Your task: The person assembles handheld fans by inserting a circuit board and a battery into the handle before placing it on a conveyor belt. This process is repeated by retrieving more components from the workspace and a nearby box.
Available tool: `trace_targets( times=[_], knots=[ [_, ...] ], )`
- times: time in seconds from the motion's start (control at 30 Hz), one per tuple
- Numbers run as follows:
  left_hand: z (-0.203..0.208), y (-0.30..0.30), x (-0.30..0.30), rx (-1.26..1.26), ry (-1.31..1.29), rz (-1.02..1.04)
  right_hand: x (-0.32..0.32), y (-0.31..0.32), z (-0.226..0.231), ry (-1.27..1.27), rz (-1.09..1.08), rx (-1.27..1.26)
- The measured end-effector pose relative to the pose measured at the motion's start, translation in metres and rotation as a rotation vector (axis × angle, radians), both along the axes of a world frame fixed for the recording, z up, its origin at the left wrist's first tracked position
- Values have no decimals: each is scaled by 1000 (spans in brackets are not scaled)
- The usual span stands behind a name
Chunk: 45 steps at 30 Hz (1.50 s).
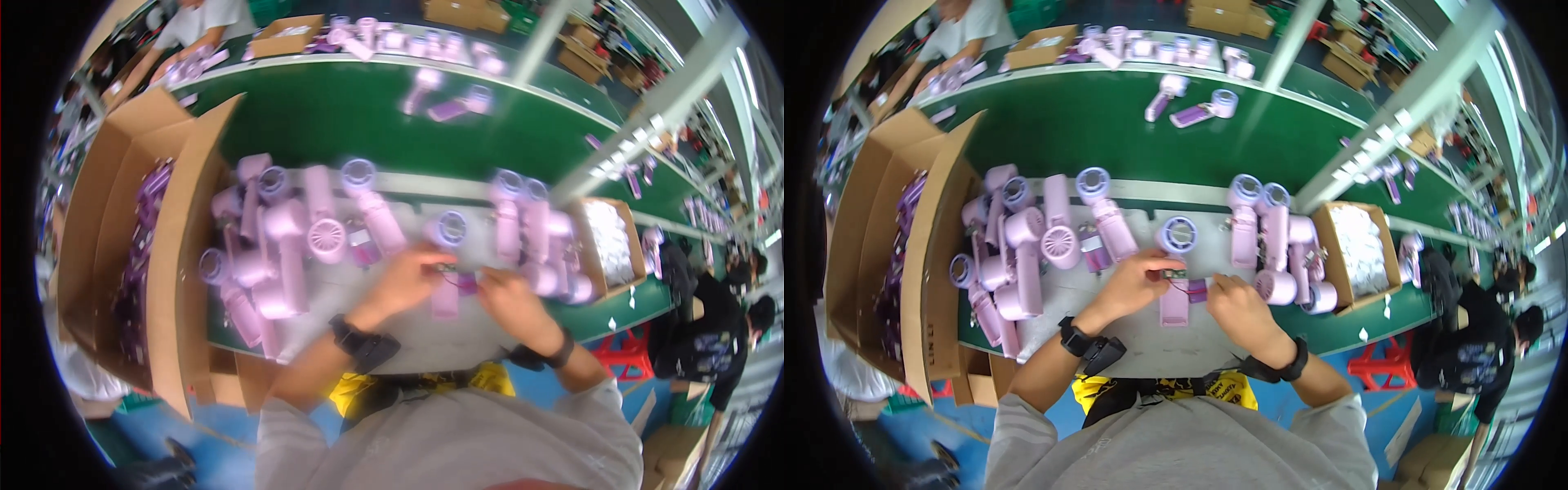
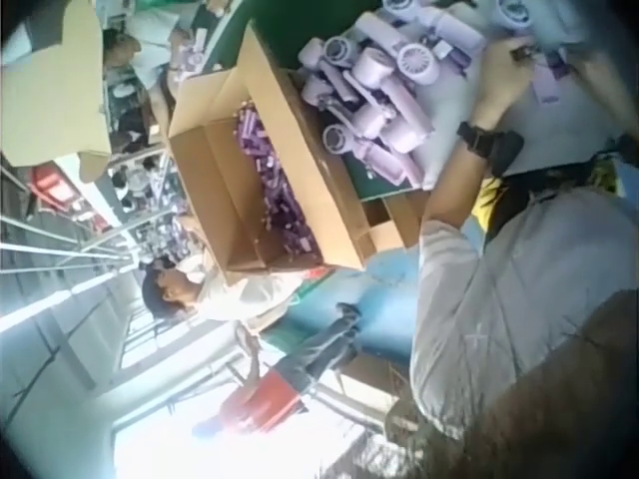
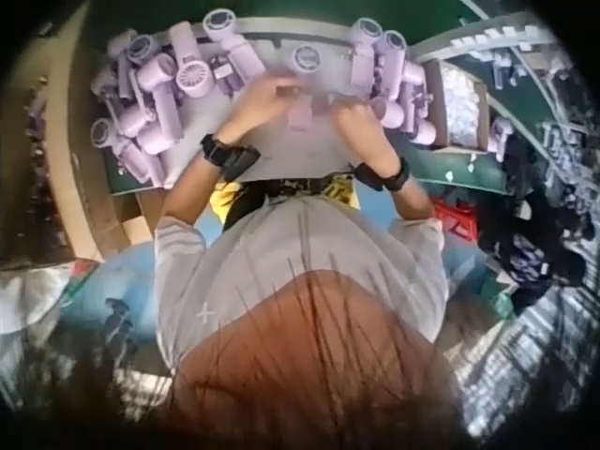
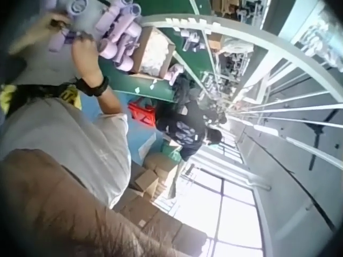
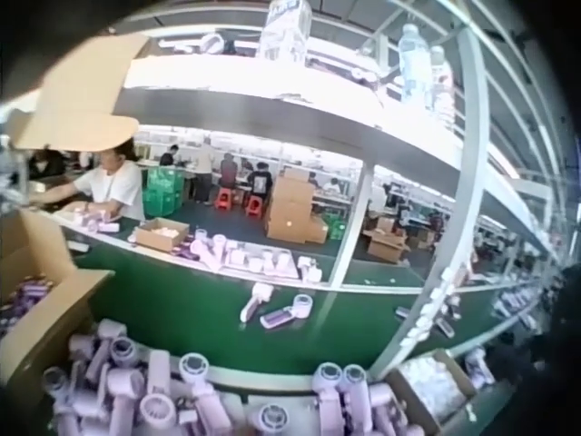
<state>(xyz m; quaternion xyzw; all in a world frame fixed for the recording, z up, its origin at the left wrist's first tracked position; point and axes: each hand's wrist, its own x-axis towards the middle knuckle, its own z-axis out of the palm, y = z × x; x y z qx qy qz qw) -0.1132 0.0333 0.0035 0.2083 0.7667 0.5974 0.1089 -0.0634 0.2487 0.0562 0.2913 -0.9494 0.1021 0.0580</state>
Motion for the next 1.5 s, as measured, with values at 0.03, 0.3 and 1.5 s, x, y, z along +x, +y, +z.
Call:
trace_targets(
  times=[0.03, 0.3, 1.5],
  knots=[
    [2, -1, 1, -4, -2, -37, 0, -4, 0, 34, 38, 78],
    [5, -6, 0, -35, 18, 9, -9, 10, 1, -238, -61, -168],
    [9, -1, 2, -129, 157, 5, 4, 22, 16, -1436, -11, -1282]
  ],
)
